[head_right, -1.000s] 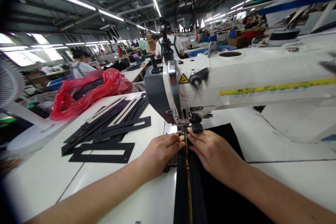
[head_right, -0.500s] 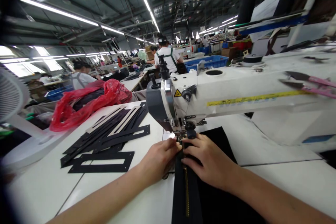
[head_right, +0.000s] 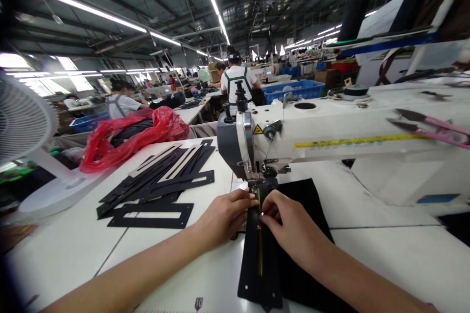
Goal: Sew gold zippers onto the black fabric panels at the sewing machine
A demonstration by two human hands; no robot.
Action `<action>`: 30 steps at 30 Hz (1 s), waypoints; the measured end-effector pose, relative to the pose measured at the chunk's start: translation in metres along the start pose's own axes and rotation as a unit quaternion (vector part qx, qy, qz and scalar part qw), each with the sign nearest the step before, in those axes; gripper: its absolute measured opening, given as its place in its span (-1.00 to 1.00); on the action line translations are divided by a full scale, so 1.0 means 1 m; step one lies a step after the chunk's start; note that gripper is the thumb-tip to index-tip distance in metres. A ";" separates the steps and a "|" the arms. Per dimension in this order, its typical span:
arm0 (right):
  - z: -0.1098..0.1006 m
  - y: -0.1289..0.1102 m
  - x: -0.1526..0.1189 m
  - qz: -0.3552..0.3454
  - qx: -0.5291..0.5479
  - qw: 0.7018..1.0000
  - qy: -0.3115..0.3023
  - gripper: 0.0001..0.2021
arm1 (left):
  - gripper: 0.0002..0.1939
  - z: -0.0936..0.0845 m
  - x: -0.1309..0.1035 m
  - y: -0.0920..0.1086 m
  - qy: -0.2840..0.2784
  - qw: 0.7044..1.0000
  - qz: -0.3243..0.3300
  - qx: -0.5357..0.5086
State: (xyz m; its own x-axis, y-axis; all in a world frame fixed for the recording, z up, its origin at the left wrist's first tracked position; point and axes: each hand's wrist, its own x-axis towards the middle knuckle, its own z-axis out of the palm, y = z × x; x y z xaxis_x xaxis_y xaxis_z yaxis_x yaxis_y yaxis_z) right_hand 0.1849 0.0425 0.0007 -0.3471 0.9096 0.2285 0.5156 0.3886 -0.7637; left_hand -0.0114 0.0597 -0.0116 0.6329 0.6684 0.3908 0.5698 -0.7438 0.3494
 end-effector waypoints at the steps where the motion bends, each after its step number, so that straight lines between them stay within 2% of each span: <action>1: 0.001 0.000 0.001 0.008 0.014 1.000 0.001 -0.87 | -0.72 0.000 0.000 0.001 0.006 1.000 -0.007 -0.007; 6: 0.012 0.000 0.003 0.017 0.044 0.999 0.020 -0.81 | -0.72 0.001 0.002 0.004 0.028 0.999 -0.026 -0.022; 10: 0.020 -0.003 0.002 0.019 -0.039 0.999 0.029 -0.73 | -0.71 0.002 0.001 0.004 0.018 1.000 -0.009 -0.021; 13: 0.023 -0.007 0.002 0.018 -0.091 0.995 0.038 -0.75 | -0.71 0.002 -0.001 0.003 0.014 0.999 -0.012 -0.028; 20: 0.026 -0.011 -0.004 0.051 0.031 0.998 0.005 -0.74 | -0.73 0.004 -0.002 0.001 0.009 0.999 -0.006 -0.036; 26: 0.021 -0.009 -0.010 0.009 0.000 0.999 -0.036 -0.60 | -0.74 0.004 -0.003 0.001 0.016 1.000 0.006 -0.027; 30: 0.014 -0.006 -0.014 -0.048 -0.071 0.996 -0.026 -0.62 | -0.73 0.008 -0.003 0.001 0.029 0.999 0.021 0.010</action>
State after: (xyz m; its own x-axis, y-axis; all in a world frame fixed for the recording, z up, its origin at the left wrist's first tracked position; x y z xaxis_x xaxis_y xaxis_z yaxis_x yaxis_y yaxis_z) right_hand 0.1753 0.0255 -0.0066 -0.4387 0.8598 0.2615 0.5817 0.4935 -0.6466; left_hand -0.0087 0.0575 -0.0189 0.6251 0.6344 0.4547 0.5538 -0.7710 0.3145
